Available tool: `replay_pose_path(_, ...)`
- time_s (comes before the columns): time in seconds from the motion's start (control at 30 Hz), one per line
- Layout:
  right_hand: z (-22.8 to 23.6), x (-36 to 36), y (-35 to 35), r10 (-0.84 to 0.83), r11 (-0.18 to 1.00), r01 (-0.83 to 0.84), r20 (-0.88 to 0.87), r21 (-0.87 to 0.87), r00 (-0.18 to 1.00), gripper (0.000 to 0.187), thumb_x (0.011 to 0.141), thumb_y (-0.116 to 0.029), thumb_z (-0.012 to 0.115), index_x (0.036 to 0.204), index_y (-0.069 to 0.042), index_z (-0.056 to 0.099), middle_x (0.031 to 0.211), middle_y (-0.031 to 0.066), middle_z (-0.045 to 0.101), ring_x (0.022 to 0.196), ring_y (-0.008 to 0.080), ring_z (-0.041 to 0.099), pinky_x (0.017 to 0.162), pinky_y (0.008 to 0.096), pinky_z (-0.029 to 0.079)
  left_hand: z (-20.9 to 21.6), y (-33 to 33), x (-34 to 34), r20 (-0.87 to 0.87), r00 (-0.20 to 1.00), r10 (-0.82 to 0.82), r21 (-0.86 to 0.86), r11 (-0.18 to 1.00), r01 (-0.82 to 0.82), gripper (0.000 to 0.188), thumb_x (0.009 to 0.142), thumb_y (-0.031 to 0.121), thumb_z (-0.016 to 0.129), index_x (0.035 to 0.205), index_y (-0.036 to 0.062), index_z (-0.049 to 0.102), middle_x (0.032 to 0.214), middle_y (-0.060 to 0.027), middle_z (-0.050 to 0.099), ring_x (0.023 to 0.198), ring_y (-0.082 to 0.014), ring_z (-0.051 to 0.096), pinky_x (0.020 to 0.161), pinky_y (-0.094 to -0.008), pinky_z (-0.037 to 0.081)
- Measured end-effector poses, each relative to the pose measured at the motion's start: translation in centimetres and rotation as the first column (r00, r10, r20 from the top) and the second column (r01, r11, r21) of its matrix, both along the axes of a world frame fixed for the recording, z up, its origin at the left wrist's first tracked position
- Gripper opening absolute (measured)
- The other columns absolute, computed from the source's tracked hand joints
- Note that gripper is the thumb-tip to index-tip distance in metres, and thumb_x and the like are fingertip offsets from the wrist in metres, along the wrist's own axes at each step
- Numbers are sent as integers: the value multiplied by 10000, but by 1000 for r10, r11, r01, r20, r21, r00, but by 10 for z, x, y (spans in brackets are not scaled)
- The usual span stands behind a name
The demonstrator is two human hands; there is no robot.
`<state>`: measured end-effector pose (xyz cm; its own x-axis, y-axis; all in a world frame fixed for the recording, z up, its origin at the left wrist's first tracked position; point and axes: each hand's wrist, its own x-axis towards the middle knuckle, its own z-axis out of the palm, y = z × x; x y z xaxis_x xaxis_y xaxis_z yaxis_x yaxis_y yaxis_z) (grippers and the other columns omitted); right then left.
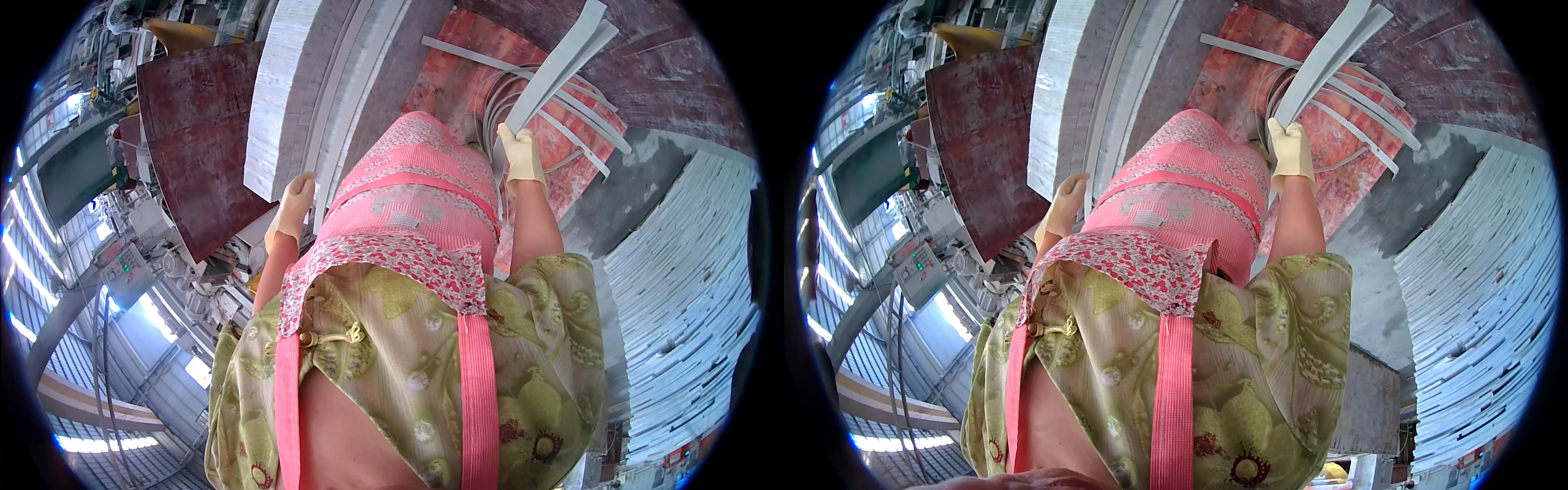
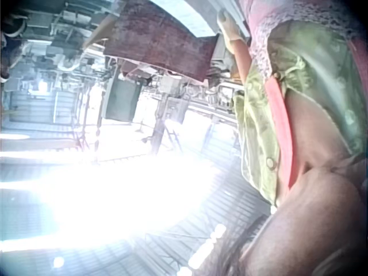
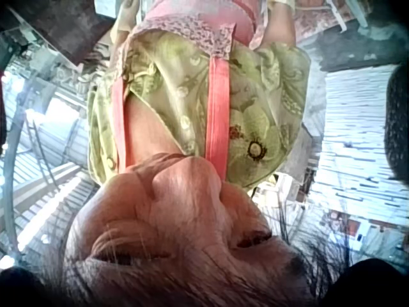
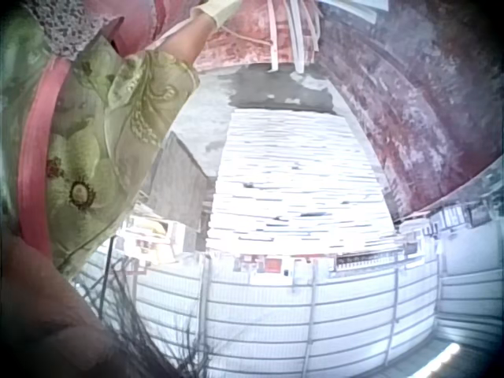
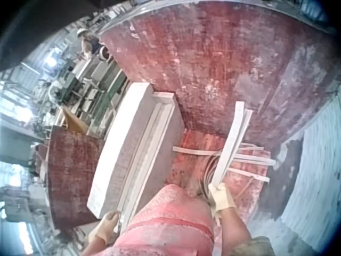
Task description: The person picks up white rectangular planks from a stack, places them on a red sanding machine, and rubs them against the surface. After sanding, the person stacks the planks on a nearby table. The process is repeated for multiple planks.
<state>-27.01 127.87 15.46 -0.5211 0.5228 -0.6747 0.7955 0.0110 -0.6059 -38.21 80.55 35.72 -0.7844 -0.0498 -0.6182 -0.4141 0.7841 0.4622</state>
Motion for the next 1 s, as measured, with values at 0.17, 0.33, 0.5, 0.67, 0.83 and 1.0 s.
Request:
replay_pose_path(0.17, 6, -3, 0, 15, 1000, -15, 15, 9, 1000, 467, 918, -461, 760, 1041, -12, 727, 947, 100, 779, 842, 206, 719, 774, 396, 536, 5, 7, 0, 14, 999, 31, -12, 999, -30, 410, 994, 231, 560, 1289, -27, 683, 985, -27, 699, 891, -101, 615, 813, -272, 497)
replay_pose_path(0.33, -4, -1, 1, 22, 1000, -22, -2, -8, 1000, 476, 913, -469, 763, 1026, -8, 734, 975, 106, 790, 865, 210, 732, 790, 389, 537, 7, 9, -2, 5, 1000, -4, -26, 1000, 4, 428, 990, 245, 560, 1301, -25, 678, 1020, -42, 706, 922, -109, 619, 842, -281, 497)
replay_pose_path(0.5, 7, -3, 0, 23, 1000, -23, -12, -5, 1000, 467, 910, -480, 765, 1023, -29, 741, 949, 109, 784, 851, 208, 727, 780, 394, 535, 7, 7, -4, 24, 1000, -6, -38, 999, 7, 444, 988, 257, 557, 1315, -22, 672, 1069, -68, 719, 982, -136, 640, 895, -303, 503)
replay_pose_path(0.67, 5, -4, 1, 44, 999, -44, 37, 1, 998, 468, 911, -482, 767, 1038, -33, 740, 940, 116, 779, 847, 207, 724, 774, 405, 535, 5, 5, -4, 13, 1000, -8, -25, 1000, 8, 449, 988, 258, 559, 1320, -24, 670, 1083, -76, 727, 994, -138, 643, 905, -303, 506)
replay_pose_path(0.83, -16, 4, 1, 20, 1000, -19, -68, 14, 997, 462, 926, -461, 760, 1049, -17, 728, 936, 110, 769, 844, 220, 717, 779, 407, 538, -8, -2, -3, -80, 994, -68, 10, 998, 69, 434, 991, 250, 565, 1310, -21, 679, 1065, -67, 735, 931, -128, 644, 849, -295, 516)
replay_pose_path(1.0, -9, -3, 1, -104, 983, 108, 34, -151, 994, 518, 934, -472, 748, 1167, -13, 686, 1025, 127, 767, 882, 238, 711, 829, 420, 537, -7, 8, -6, -45, 997, -69, 0, 998, 69, 423, 995, 251, 570, 1305, -14, 685, 1030, -59, 741, 860, -133, 646, 790, -301, 528)
